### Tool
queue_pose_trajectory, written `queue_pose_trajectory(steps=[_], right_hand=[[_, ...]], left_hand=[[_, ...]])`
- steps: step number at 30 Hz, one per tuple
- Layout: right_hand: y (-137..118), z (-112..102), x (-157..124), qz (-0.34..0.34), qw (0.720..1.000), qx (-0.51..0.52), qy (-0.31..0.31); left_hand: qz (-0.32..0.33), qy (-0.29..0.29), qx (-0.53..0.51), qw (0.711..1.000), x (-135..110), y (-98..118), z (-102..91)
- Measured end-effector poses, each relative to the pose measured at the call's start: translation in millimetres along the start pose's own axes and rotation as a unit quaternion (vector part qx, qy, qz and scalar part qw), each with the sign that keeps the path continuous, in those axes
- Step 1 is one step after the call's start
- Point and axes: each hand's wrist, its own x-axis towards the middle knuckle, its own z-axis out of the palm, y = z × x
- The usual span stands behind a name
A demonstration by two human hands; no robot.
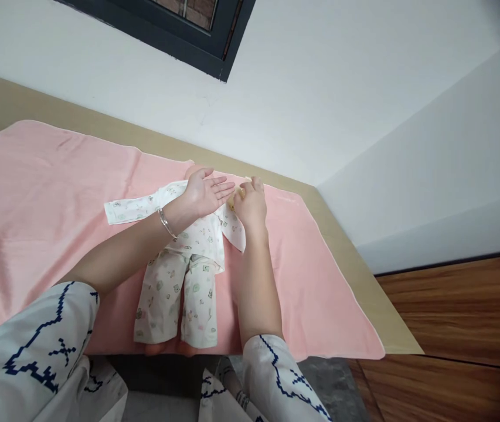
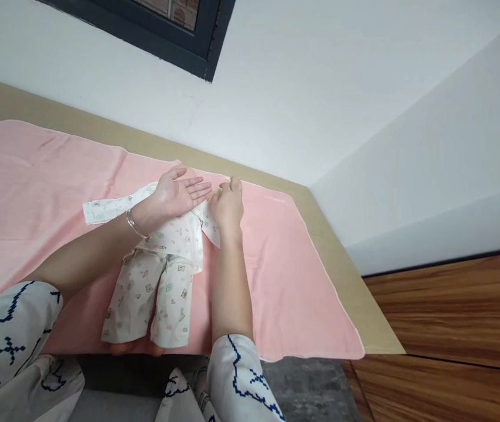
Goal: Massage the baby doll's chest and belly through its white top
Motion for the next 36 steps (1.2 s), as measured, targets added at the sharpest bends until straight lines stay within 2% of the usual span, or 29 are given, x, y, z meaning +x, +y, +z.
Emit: queue_pose_trajectory(steps=[4,9,14,16,20,23,26,29,32,34,36], right_hand=[[-5.3,6.1,-4.2,0.007,1.0,-0.029,0.009],[-4.2,12.4,-4.6,0.002,0.999,-0.039,0.004],[-22.3,8.2,-10.9,-0.006,0.999,0.032,0.039],[-37.6,6.5,-18.9,-0.026,0.996,0.08,0.027],[-67.2,8.6,-36.7,-0.112,0.979,0.166,-0.036],[-82.9,5.9,-47.0,-0.171,0.967,0.184,-0.05],[-98.4,-8.3,-59.3,-0.2,0.962,0.181,-0.049],[-116.4,-27.0,-77.1,-0.225,0.955,0.177,-0.076],[-129.8,-40.0,-93.8,-0.235,0.941,0.214,-0.117],[-132.5,-45.7,-100.0,-0.241,0.932,0.248,-0.111],[-130.9,-51.9,-102.1,-0.242,0.926,0.277,-0.088]], left_hand=[[-0.004,0.01,0.004,1.0,-19.4,10.7,-10.7],[-0.008,0.046,0.027,0.999,-36.2,20.6,-15.0],[-0.007,0.075,0.045,0.996,-55.9,29.9,-12.0],[-0.012,0.074,0.044,0.996,-63.5,31.9,-8.5],[-0.013,0.041,0.04,0.998,-79.9,33.8,1.6],[-0.019,0.003,0.05,0.999,-99.7,40.1,8.3],[-0.014,-0.048,0.069,0.996,-122.2,50.5,11.6],[0.009,-0.107,0.079,0.991,-135.3,55.5,15.2],[0.042,-0.076,0.109,0.99,-134.7,46.1,23.3],[0.083,-0.061,0.171,0.98,-132.2,31.3,29.5],[0.131,-0.086,0.239,0.958,-133.7,13.2,33.9]])
